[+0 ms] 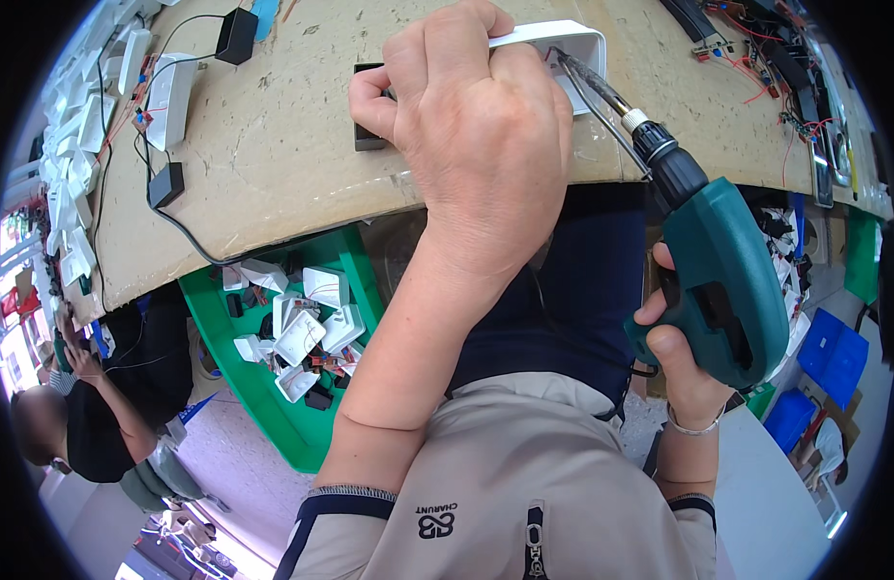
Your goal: Assembling electronic power adapters by gluing internal wires and components into the plastic casing.
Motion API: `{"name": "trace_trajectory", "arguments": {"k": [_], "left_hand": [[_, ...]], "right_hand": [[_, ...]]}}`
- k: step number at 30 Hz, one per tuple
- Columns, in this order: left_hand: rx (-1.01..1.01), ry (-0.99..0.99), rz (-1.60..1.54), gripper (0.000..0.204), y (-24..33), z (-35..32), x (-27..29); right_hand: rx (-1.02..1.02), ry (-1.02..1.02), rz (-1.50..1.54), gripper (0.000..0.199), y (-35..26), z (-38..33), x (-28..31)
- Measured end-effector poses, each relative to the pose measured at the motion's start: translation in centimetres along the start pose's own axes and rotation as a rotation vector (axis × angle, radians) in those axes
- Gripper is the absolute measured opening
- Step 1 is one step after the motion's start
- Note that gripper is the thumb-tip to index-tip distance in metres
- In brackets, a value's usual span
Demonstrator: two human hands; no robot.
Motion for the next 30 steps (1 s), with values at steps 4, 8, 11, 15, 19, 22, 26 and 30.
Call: {"name": "trace_trajectory", "arguments": {"k": [4, 8, 11, 15, 19, 22, 26, 30], "left_hand": [[0.000, -0.006, 0.021, 0.009, 0.0, 0.0, -0.1], [-0.008, -0.002, 0.017, 0.009, 0.0, 0.0, 0.0], [-0.004, -0.024, 0.022, 0.009, 0.0, 0.1, -0.1], [0.004, -0.023, 0.012, 0.009, 0.0, -0.1, -0.1], [0.038, -0.040, -0.006, 0.008, 0.0, -0.1, 0.1], [0.031, -0.040, 0.004, 0.008, 0.0, 0.0, 0.1], [0.036, -0.031, -0.008, 0.009, -0.1, -0.3, 0.0], [0.034, -0.042, 0.004, 0.008, -0.1, 0.0, 0.1]], "right_hand": [[-0.009, -0.011, -0.036, 0.068, 0.2, 0.1, 0.0], [0.027, 0.005, 0.037, 0.025, -0.7, 0.5, -0.3], [-0.019, 0.001, -0.033, 0.067, 0.0, 0.1, 0.1], [-0.014, 0.003, -0.018, 0.066, 0.0, -0.1, 0.0], [-0.013, 0.010, -0.021, 0.067, 0.1, -0.3, 0.1], [-0.014, 0.029, -0.016, 0.068, 0.0, -0.5, 0.2], [-0.006, 0.046, 0.016, 0.069, 0.2, -0.7, 0.4], [0.053, 0.073, 0.045, 0.072, -0.1, -0.9, 0.8]]}}
Point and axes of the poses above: each hand's wrist, its own z-axis towards the middle knuckle, its own x-axis out of the back of the hand, y = z × x, the point moved 6 cm from there along z, towards the middle knuckle, and after that the axes turned 5 degrees about -z, right-handed, at the moved point
